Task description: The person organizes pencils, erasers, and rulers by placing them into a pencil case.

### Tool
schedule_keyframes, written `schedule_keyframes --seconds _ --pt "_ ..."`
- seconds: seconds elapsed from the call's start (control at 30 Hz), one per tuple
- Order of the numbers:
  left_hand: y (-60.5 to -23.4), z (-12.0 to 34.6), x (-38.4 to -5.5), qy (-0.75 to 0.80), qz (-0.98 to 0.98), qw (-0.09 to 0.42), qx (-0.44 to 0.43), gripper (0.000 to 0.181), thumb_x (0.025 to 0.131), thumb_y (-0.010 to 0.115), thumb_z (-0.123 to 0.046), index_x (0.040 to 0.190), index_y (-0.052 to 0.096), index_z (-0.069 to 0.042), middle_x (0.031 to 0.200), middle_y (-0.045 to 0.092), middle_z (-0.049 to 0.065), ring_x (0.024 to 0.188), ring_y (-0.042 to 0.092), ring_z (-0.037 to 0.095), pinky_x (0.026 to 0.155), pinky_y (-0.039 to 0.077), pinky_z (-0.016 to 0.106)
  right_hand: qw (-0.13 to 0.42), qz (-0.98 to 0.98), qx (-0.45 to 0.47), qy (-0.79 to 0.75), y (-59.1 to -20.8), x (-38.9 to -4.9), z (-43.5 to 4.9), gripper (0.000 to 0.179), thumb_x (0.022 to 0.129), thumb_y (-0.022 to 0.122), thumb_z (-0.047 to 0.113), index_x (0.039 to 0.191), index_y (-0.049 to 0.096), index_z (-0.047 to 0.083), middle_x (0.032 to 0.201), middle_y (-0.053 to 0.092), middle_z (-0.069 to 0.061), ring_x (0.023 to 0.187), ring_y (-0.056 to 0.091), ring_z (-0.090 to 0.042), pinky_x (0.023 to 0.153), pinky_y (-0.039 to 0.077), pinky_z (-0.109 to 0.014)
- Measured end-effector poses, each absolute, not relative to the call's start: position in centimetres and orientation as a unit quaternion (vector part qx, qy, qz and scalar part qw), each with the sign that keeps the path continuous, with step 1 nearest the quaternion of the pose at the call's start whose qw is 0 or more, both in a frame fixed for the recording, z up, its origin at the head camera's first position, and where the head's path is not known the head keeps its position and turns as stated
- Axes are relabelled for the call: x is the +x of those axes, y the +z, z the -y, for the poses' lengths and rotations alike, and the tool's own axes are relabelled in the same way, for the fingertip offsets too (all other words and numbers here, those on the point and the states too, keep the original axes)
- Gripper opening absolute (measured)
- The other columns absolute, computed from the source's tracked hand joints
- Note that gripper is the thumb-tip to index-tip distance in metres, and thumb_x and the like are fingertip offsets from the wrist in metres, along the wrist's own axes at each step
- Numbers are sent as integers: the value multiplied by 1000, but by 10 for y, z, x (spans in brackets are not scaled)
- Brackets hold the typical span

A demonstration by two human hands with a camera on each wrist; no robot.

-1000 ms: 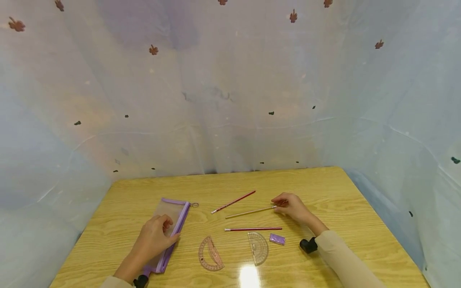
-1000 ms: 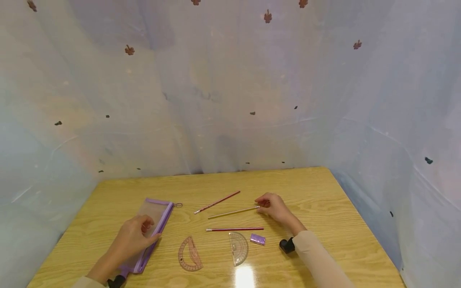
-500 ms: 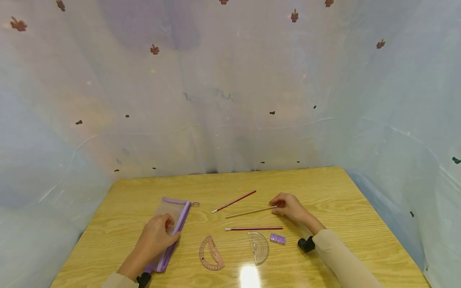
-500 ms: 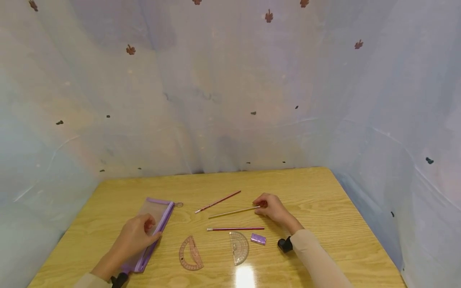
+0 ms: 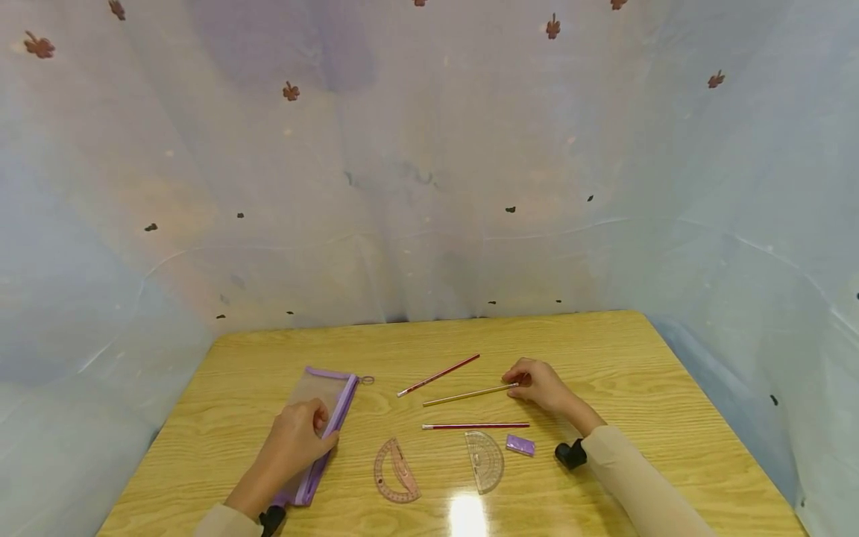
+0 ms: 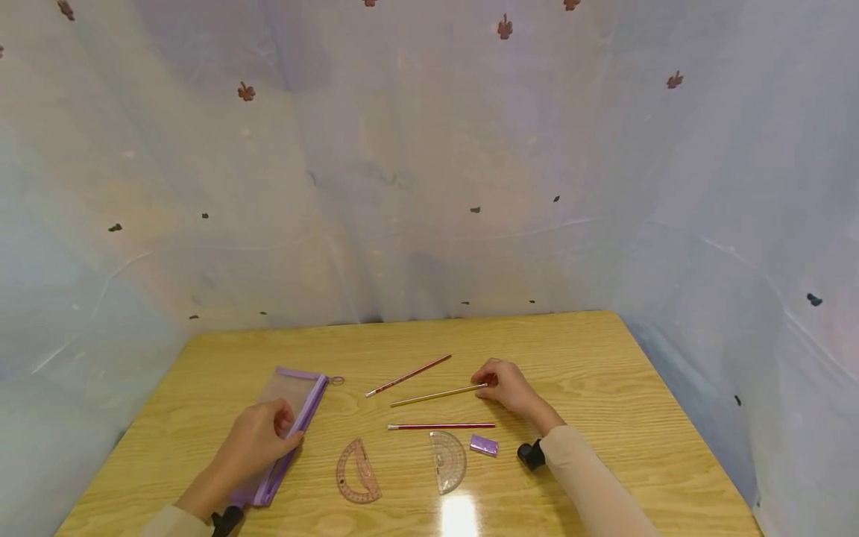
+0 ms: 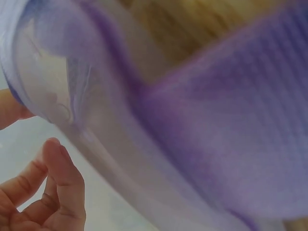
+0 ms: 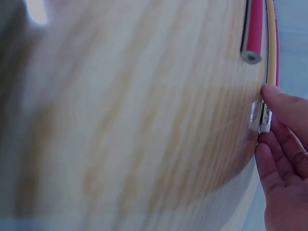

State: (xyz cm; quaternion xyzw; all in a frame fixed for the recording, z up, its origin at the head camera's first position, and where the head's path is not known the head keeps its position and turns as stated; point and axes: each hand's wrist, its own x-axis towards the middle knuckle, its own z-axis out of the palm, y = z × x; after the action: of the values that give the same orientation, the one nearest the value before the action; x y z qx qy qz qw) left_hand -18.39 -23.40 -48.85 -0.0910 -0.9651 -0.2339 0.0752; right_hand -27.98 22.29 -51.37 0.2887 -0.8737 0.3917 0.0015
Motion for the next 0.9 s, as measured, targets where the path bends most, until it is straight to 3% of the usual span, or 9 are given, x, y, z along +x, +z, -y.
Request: schedule_keyframes --seconds 0.47,0.9 --pt "-491 232 -186 -230 967 69 -86 22 71 81 -8 73 60 -13 64 52 -8 56 46 7 51 41 22 -8 871 294 392 -513 -280 -219 15 86 73 -3 102 73 -4 96 64 -14 83 59 -29 70 50 -29" --pt "-493 230 -186 -244 962 77 -98 18 72 78 2 70 65 -10 63 56 -8 57 53 5 52 47 20 -7 875 295 384 -515 -280 -220 13 89 71 0 102 74 -1 97 62 -9 79 52 -16 66 45 -26"
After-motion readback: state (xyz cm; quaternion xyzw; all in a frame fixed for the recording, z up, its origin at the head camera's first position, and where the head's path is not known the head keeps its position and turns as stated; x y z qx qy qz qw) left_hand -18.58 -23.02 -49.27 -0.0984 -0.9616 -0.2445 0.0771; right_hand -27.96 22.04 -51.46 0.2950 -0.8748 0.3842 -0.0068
